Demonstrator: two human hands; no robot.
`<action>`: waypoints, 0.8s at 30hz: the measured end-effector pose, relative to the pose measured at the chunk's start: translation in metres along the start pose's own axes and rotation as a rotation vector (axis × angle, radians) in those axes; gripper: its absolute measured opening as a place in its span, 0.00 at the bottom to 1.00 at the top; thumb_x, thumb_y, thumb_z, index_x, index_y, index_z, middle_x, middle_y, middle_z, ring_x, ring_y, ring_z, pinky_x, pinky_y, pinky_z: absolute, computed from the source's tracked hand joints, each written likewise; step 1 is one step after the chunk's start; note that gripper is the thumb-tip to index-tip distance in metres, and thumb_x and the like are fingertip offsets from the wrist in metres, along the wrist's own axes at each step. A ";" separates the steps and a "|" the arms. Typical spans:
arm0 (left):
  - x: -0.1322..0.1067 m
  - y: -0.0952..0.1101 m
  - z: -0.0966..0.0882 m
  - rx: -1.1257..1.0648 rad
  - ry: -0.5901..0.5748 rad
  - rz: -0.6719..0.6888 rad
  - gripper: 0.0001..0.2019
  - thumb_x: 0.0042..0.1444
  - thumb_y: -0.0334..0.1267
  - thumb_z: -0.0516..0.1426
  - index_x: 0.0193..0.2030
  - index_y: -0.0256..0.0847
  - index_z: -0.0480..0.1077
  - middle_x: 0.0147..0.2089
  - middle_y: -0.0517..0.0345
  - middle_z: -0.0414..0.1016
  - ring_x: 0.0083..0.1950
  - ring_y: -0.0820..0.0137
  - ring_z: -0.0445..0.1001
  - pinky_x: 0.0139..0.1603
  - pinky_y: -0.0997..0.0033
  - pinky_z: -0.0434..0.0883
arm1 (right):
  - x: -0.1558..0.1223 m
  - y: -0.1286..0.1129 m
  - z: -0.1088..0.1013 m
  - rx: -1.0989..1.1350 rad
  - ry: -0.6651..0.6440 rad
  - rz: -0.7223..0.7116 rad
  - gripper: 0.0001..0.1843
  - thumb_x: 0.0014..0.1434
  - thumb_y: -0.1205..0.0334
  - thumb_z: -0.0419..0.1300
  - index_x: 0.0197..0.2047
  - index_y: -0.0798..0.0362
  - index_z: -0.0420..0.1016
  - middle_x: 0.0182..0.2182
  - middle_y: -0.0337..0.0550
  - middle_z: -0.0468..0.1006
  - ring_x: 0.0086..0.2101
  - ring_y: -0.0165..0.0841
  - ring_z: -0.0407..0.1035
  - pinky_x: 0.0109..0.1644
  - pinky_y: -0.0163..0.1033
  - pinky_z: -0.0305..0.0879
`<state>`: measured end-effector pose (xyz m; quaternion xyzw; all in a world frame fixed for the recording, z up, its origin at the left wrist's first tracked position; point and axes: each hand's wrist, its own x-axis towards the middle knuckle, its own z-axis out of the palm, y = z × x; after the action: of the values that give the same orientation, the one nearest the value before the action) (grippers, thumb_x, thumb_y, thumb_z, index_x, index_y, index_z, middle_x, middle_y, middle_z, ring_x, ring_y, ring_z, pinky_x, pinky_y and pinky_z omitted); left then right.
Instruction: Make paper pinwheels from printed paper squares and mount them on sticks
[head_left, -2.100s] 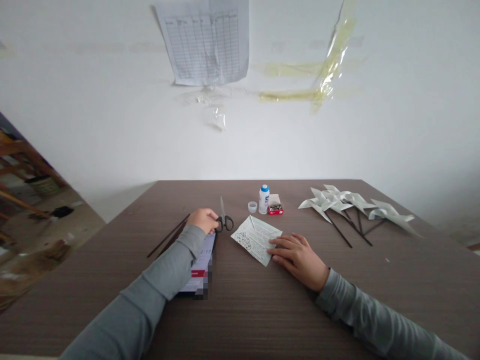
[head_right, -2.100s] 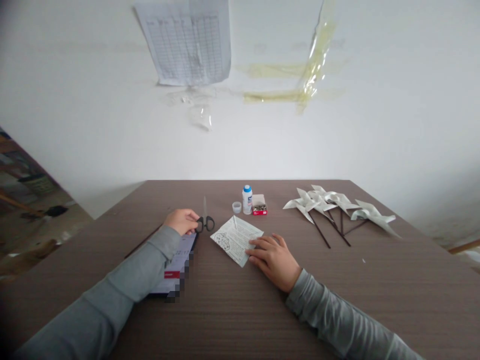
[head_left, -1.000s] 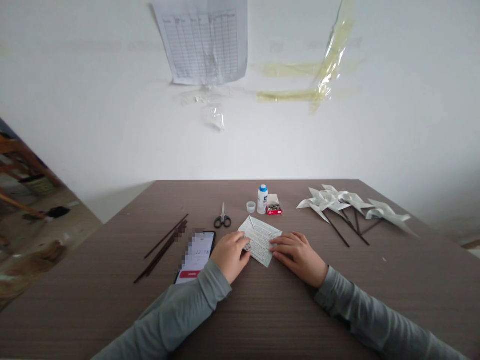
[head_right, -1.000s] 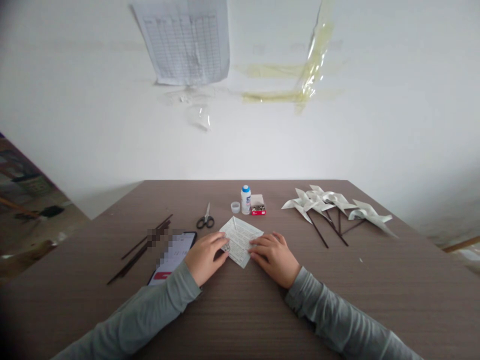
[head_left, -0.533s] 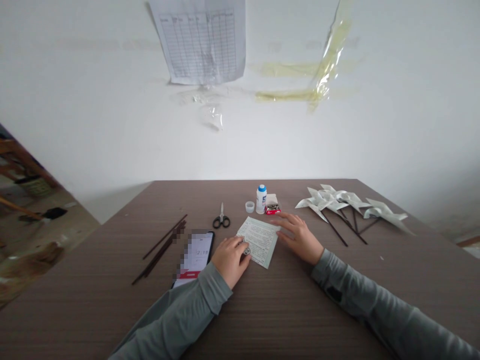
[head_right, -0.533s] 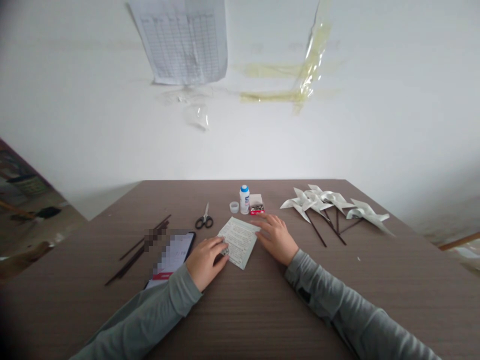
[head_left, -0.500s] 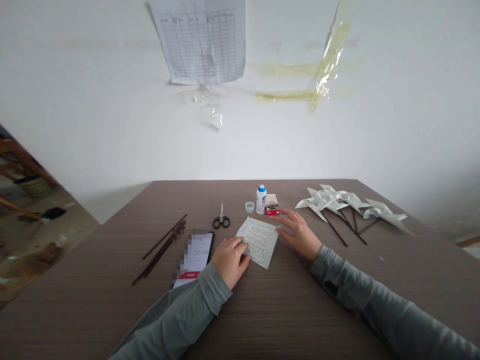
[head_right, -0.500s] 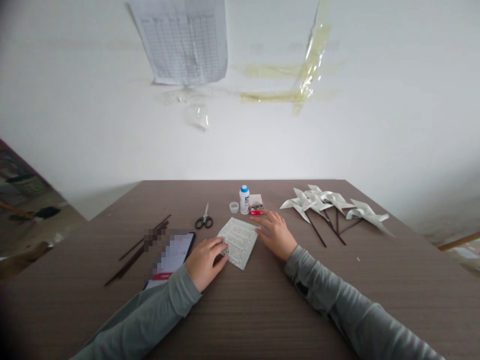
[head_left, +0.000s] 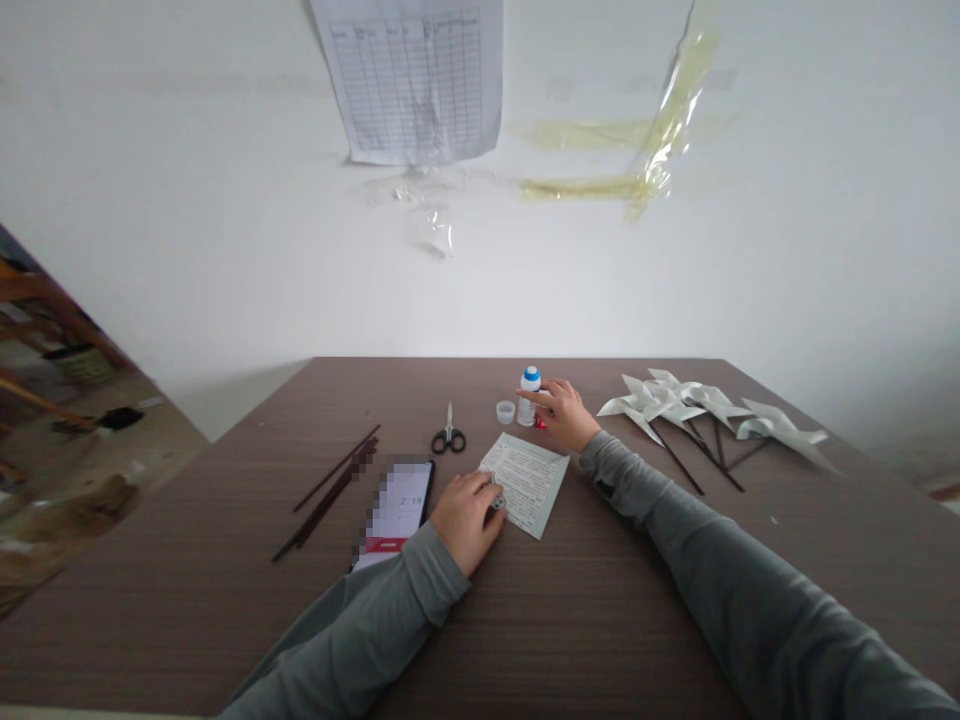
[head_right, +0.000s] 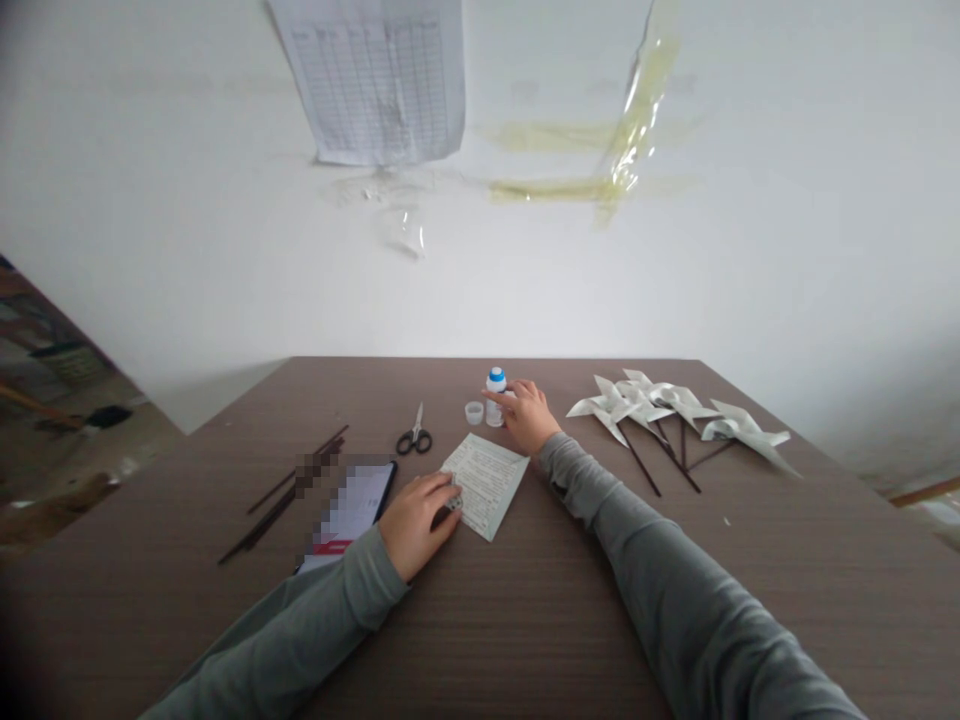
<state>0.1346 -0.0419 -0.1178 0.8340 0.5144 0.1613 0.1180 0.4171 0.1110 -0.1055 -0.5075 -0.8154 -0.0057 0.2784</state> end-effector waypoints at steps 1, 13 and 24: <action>0.000 -0.001 0.000 -0.001 0.005 -0.002 0.17 0.79 0.37 0.69 0.69 0.43 0.94 0.79 0.36 0.92 0.83 0.40 0.89 0.91 0.30 0.81 | 0.001 0.002 0.002 0.016 0.035 -0.004 0.38 0.80 0.75 0.62 0.81 0.35 0.93 0.70 0.57 0.92 0.71 0.58 0.78 0.77 0.68 0.83; -0.002 0.002 0.007 -0.025 0.079 -0.016 0.10 0.77 0.40 0.71 0.60 0.46 0.92 0.75 0.39 0.94 0.79 0.42 0.91 0.91 0.28 0.81 | -0.047 0.004 -0.020 0.276 0.422 0.045 0.38 0.71 0.68 0.65 0.79 0.39 0.93 0.57 0.51 0.96 0.59 0.57 0.86 0.71 0.67 0.87; 0.004 0.005 0.036 0.029 0.120 -0.099 0.24 0.67 0.44 0.77 0.69 0.50 0.89 0.80 0.39 0.90 0.83 0.34 0.86 0.95 0.25 0.75 | -0.086 -0.029 -0.006 0.389 0.227 0.144 0.16 0.74 0.40 0.80 0.43 0.43 0.95 0.48 0.54 1.00 0.56 0.61 0.93 0.75 0.72 0.84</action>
<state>0.1546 -0.0415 -0.1480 0.7979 0.5634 0.1977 0.0827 0.4243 0.0240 -0.1322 -0.4971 -0.7264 0.1147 0.4605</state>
